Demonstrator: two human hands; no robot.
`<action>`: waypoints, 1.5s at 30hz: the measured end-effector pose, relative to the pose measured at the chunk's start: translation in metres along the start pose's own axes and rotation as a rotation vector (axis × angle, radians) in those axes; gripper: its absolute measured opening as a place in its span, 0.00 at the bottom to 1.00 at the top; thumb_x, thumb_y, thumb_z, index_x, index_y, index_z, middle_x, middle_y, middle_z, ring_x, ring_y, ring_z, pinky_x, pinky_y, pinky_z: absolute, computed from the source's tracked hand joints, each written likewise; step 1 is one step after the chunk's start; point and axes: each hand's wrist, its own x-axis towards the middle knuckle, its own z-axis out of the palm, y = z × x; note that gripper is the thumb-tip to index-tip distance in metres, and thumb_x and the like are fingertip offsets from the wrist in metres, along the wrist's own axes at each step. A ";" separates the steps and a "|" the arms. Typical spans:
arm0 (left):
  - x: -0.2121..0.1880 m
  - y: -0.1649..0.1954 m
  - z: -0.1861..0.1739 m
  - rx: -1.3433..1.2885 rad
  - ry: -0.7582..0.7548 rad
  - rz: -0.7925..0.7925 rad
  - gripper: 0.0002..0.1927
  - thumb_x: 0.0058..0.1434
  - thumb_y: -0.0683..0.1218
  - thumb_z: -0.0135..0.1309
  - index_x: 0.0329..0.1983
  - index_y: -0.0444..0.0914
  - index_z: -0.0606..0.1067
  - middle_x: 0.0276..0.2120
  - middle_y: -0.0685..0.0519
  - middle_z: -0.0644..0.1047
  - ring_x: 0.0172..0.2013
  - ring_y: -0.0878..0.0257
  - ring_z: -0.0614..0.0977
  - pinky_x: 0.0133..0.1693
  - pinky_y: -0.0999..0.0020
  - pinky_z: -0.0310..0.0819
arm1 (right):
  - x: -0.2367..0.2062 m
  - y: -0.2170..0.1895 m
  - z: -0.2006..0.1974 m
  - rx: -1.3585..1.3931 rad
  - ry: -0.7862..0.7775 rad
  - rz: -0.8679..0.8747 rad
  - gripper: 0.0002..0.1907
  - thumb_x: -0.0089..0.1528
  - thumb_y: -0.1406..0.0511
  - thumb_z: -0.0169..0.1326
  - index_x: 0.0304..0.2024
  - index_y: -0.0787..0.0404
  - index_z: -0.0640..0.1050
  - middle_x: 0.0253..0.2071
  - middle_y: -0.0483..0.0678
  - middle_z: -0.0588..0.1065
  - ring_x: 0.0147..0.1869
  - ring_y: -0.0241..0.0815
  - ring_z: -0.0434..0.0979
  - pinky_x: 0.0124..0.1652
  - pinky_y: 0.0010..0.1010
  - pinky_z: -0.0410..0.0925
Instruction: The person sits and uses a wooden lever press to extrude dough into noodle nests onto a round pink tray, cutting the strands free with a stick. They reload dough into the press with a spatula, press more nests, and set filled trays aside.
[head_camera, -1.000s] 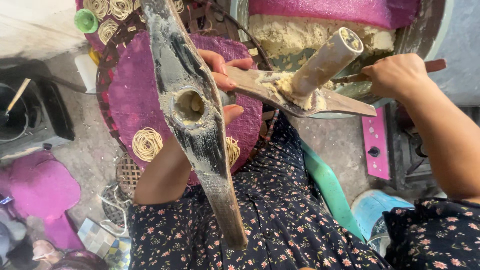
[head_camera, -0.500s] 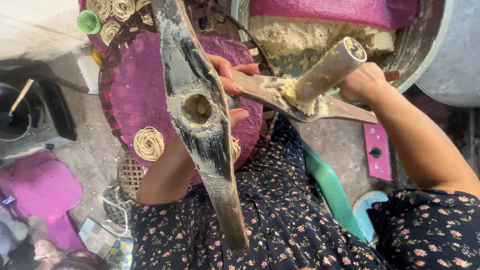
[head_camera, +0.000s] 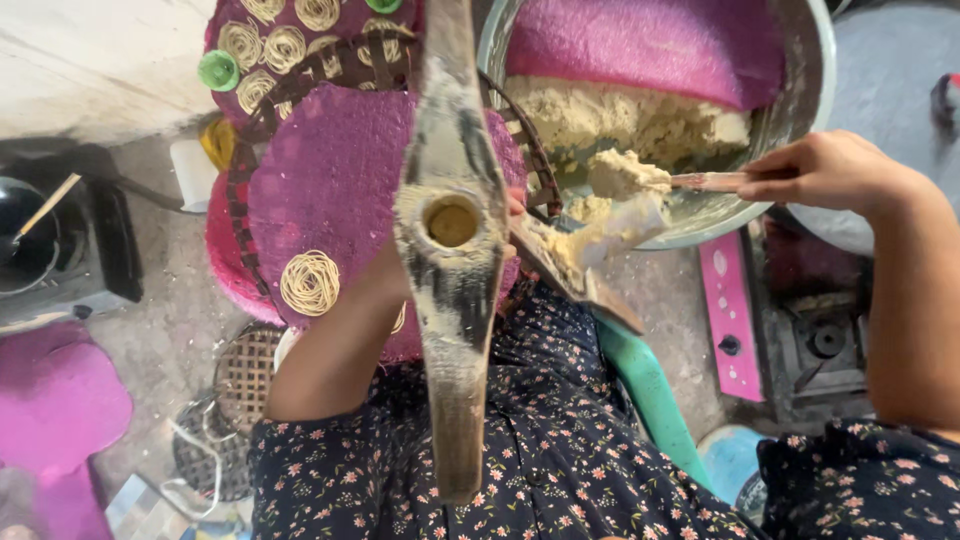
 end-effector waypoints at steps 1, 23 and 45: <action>0.002 -0.002 0.003 -0.064 -0.007 0.018 0.23 0.55 0.46 0.71 0.52 0.39 0.77 0.50 0.50 0.81 0.53 0.59 0.83 0.59 0.57 0.82 | -0.008 0.007 -0.012 0.035 0.071 -0.078 0.26 0.55 0.51 0.66 0.51 0.56 0.85 0.43 0.51 0.84 0.45 0.47 0.84 0.48 0.38 0.72; 0.113 -0.014 0.062 0.599 0.045 -0.218 0.15 0.55 0.50 0.64 0.45 0.43 0.81 0.43 0.45 0.82 0.44 0.49 0.84 0.49 0.57 0.76 | -0.118 -0.192 -0.129 -0.949 0.818 -0.547 0.10 0.58 0.53 0.62 0.43 0.37 0.85 0.27 0.34 0.76 0.33 0.33 0.78 0.35 0.28 0.64; 0.126 -0.036 0.057 0.662 0.173 -0.236 0.12 0.55 0.47 0.60 0.39 0.37 0.81 0.33 0.43 0.83 0.34 0.48 0.86 0.35 0.56 0.79 | -0.109 -0.186 -0.137 -0.867 1.004 -0.680 0.08 0.53 0.54 0.68 0.27 0.47 0.83 0.24 0.37 0.78 0.29 0.36 0.79 0.31 0.29 0.66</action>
